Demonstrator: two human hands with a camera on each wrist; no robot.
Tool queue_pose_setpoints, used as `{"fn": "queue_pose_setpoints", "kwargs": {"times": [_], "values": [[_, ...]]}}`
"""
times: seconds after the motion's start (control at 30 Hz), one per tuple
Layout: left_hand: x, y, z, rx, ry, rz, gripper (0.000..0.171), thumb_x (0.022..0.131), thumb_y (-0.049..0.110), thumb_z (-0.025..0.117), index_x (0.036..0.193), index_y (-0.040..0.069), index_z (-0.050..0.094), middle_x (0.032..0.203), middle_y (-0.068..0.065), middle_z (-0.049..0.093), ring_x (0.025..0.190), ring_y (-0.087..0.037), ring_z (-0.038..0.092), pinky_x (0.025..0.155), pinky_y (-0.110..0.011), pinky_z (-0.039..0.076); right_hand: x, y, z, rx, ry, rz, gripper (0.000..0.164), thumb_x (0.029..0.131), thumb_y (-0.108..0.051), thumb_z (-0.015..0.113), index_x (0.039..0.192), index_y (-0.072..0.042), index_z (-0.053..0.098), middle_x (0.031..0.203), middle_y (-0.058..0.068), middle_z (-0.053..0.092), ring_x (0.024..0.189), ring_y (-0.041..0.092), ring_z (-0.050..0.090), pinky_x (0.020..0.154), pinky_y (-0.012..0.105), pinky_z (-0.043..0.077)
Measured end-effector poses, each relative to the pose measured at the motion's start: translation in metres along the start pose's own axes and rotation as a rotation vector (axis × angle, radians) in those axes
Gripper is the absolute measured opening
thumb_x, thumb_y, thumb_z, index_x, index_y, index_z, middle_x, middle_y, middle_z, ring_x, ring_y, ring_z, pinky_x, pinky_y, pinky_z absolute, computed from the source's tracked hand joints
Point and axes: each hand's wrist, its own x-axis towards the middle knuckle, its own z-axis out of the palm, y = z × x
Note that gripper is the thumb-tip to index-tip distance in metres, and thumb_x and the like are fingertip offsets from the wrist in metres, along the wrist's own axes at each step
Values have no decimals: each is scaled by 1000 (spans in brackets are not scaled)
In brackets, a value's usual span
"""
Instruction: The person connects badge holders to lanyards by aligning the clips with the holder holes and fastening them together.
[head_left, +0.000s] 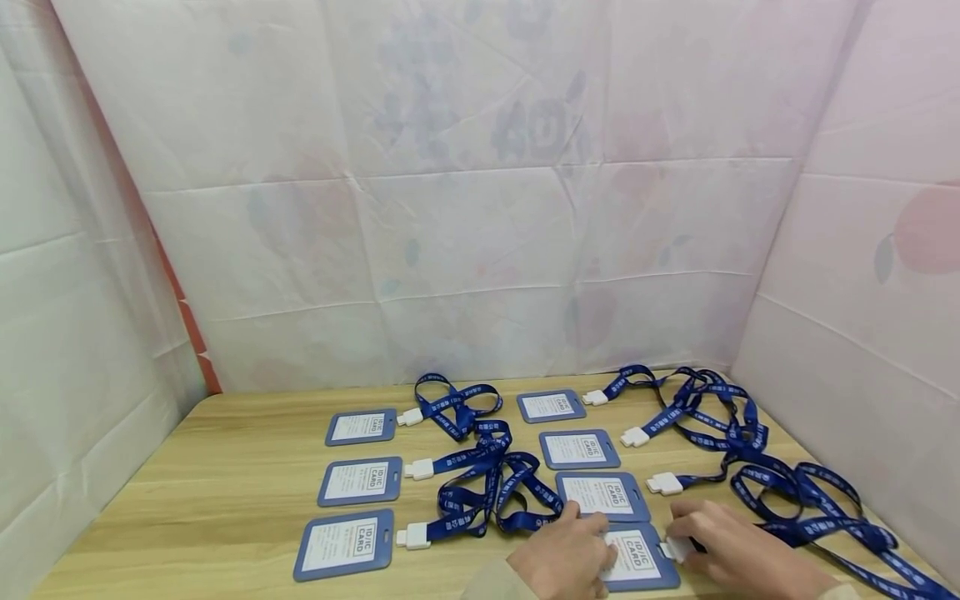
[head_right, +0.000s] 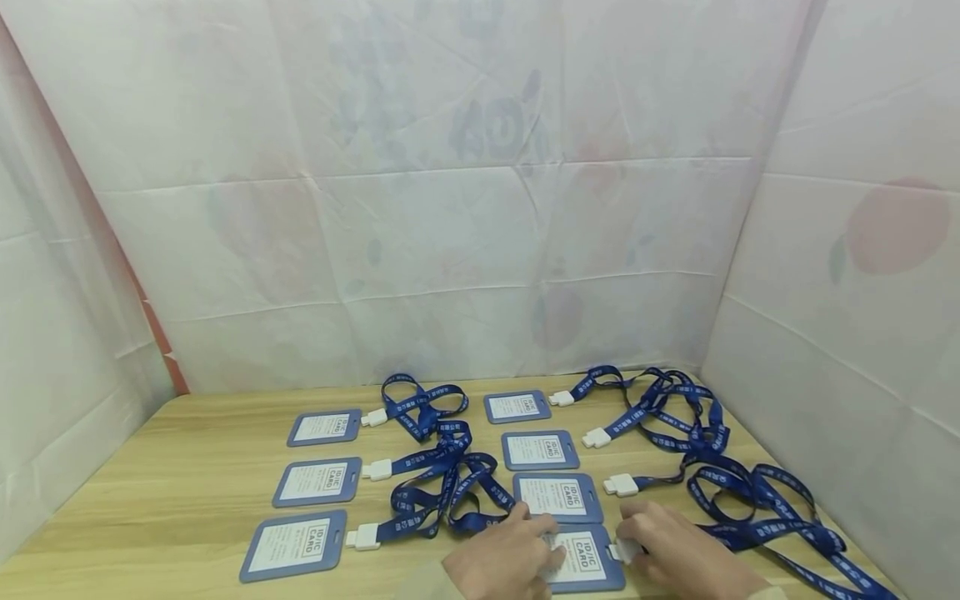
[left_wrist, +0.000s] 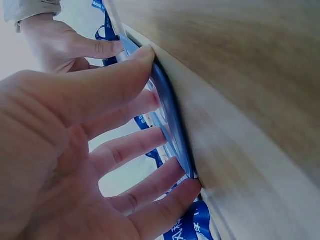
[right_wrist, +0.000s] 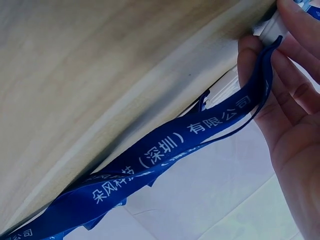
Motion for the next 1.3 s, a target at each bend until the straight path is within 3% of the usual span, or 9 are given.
{"fn": "queue_pose_setpoints", "kwargs": {"times": [0.17, 0.3, 0.4, 0.6, 0.83, 1.0, 1.3], "values": [[1, 1, 0, 15, 2, 0, 31, 94, 39, 72, 124, 32, 73, 131, 15, 53, 101, -6, 44, 85, -22, 44, 1, 26, 16, -5, 25, -48, 18, 82, -7, 80, 99, -11, 79, 92, -17, 55, 75, -5, 49, 57, 23, 50], [1, 1, 1, 48, 25, 10, 30, 94, 39, 73, 122, 32, 74, 131, 15, 54, 103, -4, 45, 86, -21, 42, 1, 51, 30, 8, 14, -22, 20, 84, -11, 79, 103, -15, 79, 93, -20, 54, 75, -5, 48, 59, 22, 50], [1, 1, 1, 45, 30, 8, 29, 93, 39, 73, 122, 32, 75, 131, 15, 54, 103, -5, 45, 86, -21, 43, 1, 58, 35, 2, 14, -4, 20, 84, -12, 79, 104, -17, 79, 94, -22, 53, 76, -5, 48, 59, 21, 49], [2, 1, 1, 29, 15, 0, 31, 94, 40, 72, 123, 32, 74, 132, 15, 54, 104, -5, 45, 87, -22, 44, 1, 28, 17, -24, 22, -51, 18, 82, -7, 80, 99, -9, 79, 91, -16, 53, 73, -4, 45, 56, 23, 47], [2, 2, 1, 31, 16, 1, 31, 93, 40, 72, 124, 32, 74, 129, 15, 54, 101, -5, 45, 86, -21, 43, 2, -7, -4, -25, -16, 23, 15, 83, -6, 78, 98, -7, 78, 90, -14, 53, 73, -2, 44, 58, 24, 48], [2, 1, 1, 32, 16, 6, 31, 94, 40, 72, 124, 32, 74, 128, 15, 54, 101, -5, 45, 86, -21, 43, 3, -15, -8, -17, -33, 70, 14, 83, -6, 77, 98, -6, 78, 91, -12, 54, 74, -1, 46, 60, 24, 49], [1, 2, 1, 98, 55, 37, 32, 93, 42, 73, 123, 31, 74, 125, 15, 56, 102, 0, 45, 87, -19, 38, 2, -15, -7, -11, -32, 56, 15, 82, -2, 77, 96, -7, 78, 87, -15, 49, 71, -2, 43, 57, 23, 44]]}}
